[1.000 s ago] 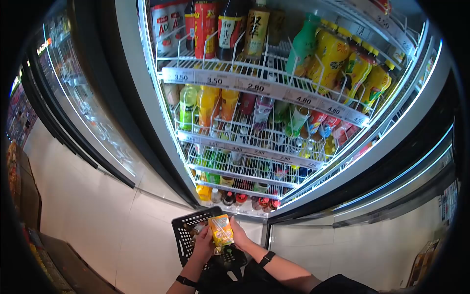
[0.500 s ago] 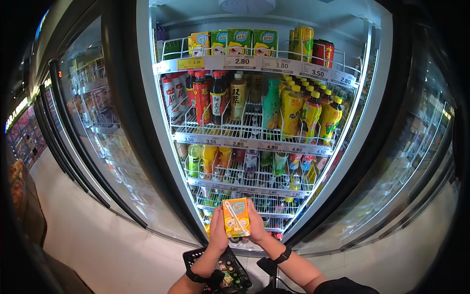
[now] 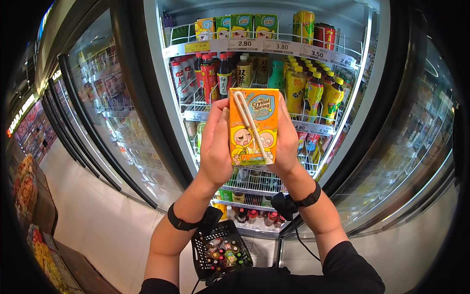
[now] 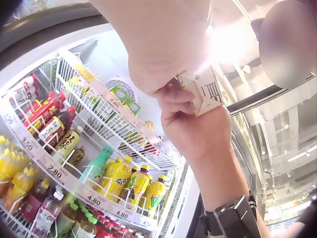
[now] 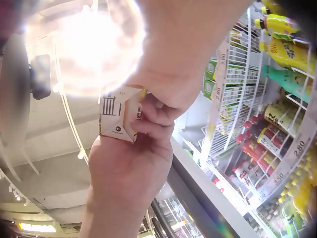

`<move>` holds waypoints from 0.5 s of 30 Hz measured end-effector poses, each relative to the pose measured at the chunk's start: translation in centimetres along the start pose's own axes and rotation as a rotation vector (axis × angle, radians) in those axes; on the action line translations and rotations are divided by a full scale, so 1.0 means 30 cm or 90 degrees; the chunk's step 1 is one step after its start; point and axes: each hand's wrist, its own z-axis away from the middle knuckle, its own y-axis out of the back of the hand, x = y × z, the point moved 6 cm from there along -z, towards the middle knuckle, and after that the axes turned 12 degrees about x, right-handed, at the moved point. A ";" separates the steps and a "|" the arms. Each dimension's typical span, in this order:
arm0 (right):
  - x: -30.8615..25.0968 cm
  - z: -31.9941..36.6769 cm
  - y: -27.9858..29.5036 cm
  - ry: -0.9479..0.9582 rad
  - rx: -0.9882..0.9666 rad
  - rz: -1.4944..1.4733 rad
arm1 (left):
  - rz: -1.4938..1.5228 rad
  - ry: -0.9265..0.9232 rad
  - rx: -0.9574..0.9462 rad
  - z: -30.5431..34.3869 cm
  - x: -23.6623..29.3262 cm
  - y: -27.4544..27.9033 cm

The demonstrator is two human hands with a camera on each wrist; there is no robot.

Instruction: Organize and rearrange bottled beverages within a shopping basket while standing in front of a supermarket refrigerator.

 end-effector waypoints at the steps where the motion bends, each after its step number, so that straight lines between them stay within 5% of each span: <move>1: -0.035 -0.003 -0.016 0.002 -0.002 -0.002 | -0.002 -0.002 0.001 -0.011 0.015 0.000; 3: -0.076 -0.004 -0.045 -0.088 -0.009 -0.196 | 0.110 0.046 0.004 -0.028 0.032 -0.004; 7: -0.110 -0.006 -0.055 -0.079 -0.018 -0.231 | 0.091 0.023 0.010 -0.034 0.054 0.002; 8: -0.122 0.000 -0.057 -0.072 -0.026 -0.231 | 0.319 0.165 0.014 -0.028 0.029 -0.011; 15: -0.121 -0.030 -0.091 0.076 -0.018 -0.051 | 0.311 0.210 0.042 -0.044 0.010 0.040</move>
